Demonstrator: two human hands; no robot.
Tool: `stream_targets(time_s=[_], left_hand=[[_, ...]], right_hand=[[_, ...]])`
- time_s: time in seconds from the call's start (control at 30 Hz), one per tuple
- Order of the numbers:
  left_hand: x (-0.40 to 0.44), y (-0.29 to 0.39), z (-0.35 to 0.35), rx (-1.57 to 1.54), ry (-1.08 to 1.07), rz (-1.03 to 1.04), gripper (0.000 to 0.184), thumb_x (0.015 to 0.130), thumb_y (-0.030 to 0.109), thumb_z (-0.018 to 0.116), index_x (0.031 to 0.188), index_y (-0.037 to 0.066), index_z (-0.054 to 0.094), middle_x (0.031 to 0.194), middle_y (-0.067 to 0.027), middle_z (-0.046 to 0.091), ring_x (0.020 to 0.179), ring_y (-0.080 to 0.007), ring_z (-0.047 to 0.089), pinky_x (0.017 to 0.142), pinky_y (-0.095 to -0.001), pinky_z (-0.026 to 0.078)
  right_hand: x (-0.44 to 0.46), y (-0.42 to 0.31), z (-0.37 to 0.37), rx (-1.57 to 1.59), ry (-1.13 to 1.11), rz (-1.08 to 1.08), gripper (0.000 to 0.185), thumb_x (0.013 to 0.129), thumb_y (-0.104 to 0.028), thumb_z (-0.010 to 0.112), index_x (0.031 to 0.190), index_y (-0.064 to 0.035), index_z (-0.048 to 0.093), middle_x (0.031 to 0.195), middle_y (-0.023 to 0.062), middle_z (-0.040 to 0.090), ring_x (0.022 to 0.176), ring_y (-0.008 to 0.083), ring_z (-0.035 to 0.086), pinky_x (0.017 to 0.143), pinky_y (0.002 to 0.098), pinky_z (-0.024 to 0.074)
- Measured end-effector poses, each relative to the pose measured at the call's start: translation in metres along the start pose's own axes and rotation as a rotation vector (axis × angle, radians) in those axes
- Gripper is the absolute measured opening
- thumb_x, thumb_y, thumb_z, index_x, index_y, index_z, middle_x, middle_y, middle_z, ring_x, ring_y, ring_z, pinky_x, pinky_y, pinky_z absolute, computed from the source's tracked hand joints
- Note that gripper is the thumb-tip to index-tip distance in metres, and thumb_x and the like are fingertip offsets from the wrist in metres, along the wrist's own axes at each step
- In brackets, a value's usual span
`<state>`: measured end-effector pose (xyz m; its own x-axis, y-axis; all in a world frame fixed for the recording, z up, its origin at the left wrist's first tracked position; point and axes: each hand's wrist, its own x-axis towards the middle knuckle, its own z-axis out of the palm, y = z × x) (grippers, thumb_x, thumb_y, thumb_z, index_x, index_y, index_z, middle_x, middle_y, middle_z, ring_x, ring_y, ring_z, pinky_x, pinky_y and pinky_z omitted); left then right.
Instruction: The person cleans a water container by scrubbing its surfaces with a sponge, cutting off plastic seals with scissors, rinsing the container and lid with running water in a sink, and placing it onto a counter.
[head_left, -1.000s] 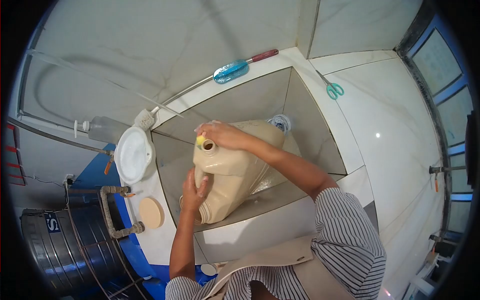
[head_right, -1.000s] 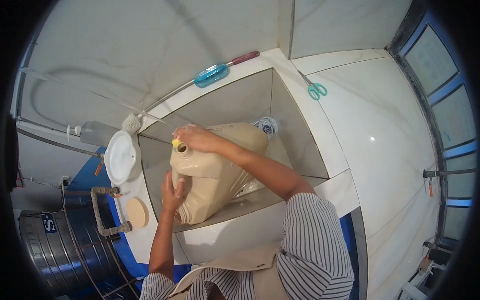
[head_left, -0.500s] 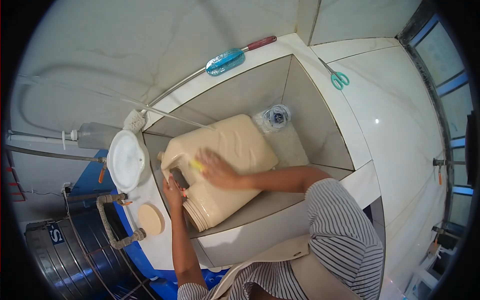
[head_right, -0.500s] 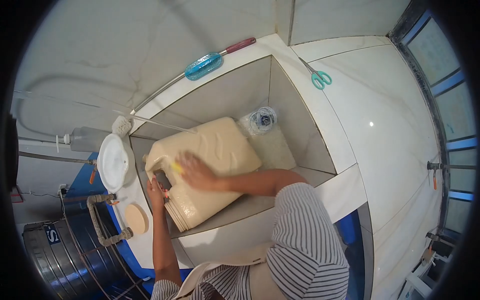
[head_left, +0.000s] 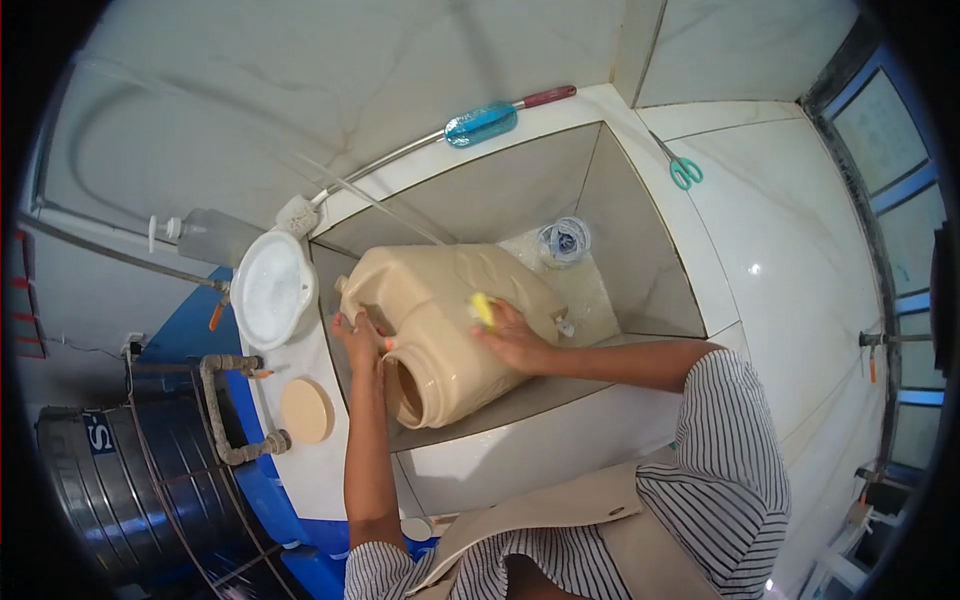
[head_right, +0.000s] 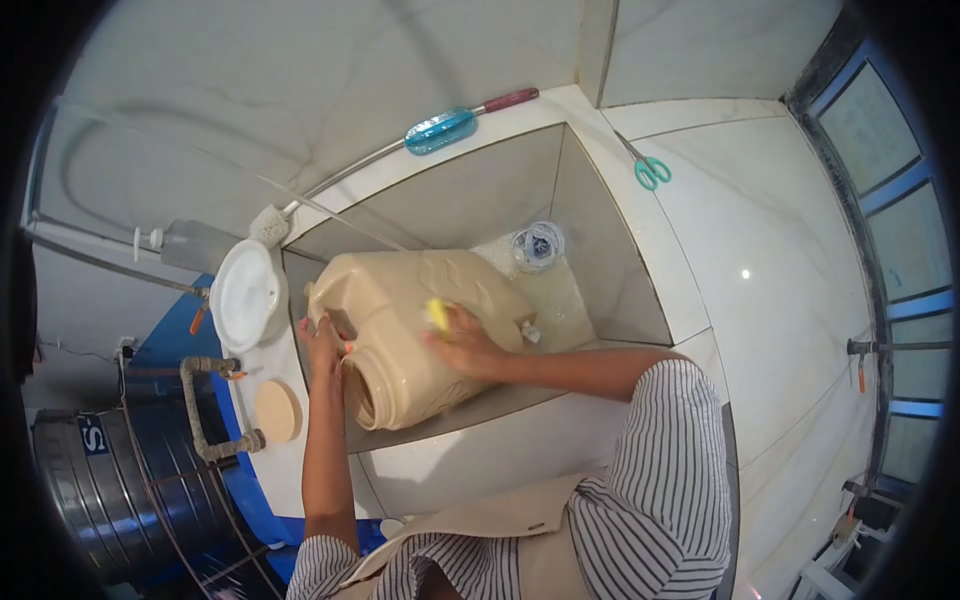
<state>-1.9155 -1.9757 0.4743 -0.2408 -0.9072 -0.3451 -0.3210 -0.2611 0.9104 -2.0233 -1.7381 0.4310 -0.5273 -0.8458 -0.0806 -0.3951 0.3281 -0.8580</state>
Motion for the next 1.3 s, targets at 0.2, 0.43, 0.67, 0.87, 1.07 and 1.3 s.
stream_targets(time_s=[0.2,0.43,0.67,0.87,1.07,1.3], left_hand=[[-0.022,0.013,0.026,0.132,-0.053,0.269,0.028,0.088,0.01,0.044,0.114,0.008,0.052,0.128,-0.0157,0.019,0.117,-0.0271,0.032,0.097,-0.0359,0.034],[-0.051,0.023,0.049,0.492,0.217,0.332,0.03,0.09,0.019,0.044,0.116,0.005,0.05,0.133,-0.0223,0.023,0.123,-0.0377,0.027,0.101,-0.043,0.027],[-0.095,0.093,0.013,1.177,-0.57,0.823,0.059,0.078,0.056,0.058,0.091,-0.002,0.064,0.074,-0.0216,0.063,0.074,-0.0381,0.062,0.068,-0.0438,0.049],[-0.075,0.059,0.016,0.823,-0.384,0.687,0.052,0.08,0.047,0.06,0.091,-0.003,0.064,0.075,-0.0214,0.064,0.071,-0.0356,0.063,0.065,-0.042,0.049],[-0.078,0.068,0.023,0.662,-0.372,0.354,0.031,0.075,0.025,0.062,0.087,-0.004,0.064,0.06,-0.0154,0.061,0.051,-0.0267,0.061,0.054,-0.0373,0.049],[-0.129,0.055,0.021,0.596,-0.511,0.401,0.029,0.071,0.022,0.063,0.086,-0.003,0.061,0.061,-0.0161,0.061,0.053,-0.0279,0.062,0.055,-0.0384,0.049]], right_hand=[[0.038,-0.094,-0.081,0.001,-0.08,-0.134,0.055,0.084,-0.038,0.049,0.123,0.0001,0.045,0.129,0.0224,0.04,0.119,0.0399,0.038,0.101,0.0433,0.0306],[0.044,-0.102,-0.1,-0.098,-0.196,-0.319,0.05,0.07,-0.011,0.058,0.119,-0.0036,0.051,0.12,0.0187,0.05,0.111,0.0327,0.047,0.095,0.0393,0.0378],[0.12,-0.083,-0.194,0.041,-0.564,0.003,0.036,0.08,-0.017,0.054,0.114,-0.0051,0.056,0.106,0.0079,0.061,0.093,0.0176,0.056,0.087,0.0293,0.0425],[0.125,-0.034,-0.157,0.329,0.186,-0.125,0.038,0.093,-0.03,0.042,0.114,0.0003,0.052,0.103,0.0142,0.058,0.099,0.0231,0.054,0.086,0.0334,0.0425],[0.048,-0.047,-0.072,0.008,0.723,-0.186,0.032,0.084,-0.015,0.055,0.111,0.0021,0.049,0.111,0.0218,0.052,0.105,0.041,0.05,0.086,0.0414,0.0427],[-0.003,-0.103,-0.154,0.036,0.468,-0.305,0.019,0.081,-0.013,0.059,0.096,-0.0017,0.061,0.1,0.0158,0.057,0.098,0.0339,0.055,0.081,0.0391,0.0456]])
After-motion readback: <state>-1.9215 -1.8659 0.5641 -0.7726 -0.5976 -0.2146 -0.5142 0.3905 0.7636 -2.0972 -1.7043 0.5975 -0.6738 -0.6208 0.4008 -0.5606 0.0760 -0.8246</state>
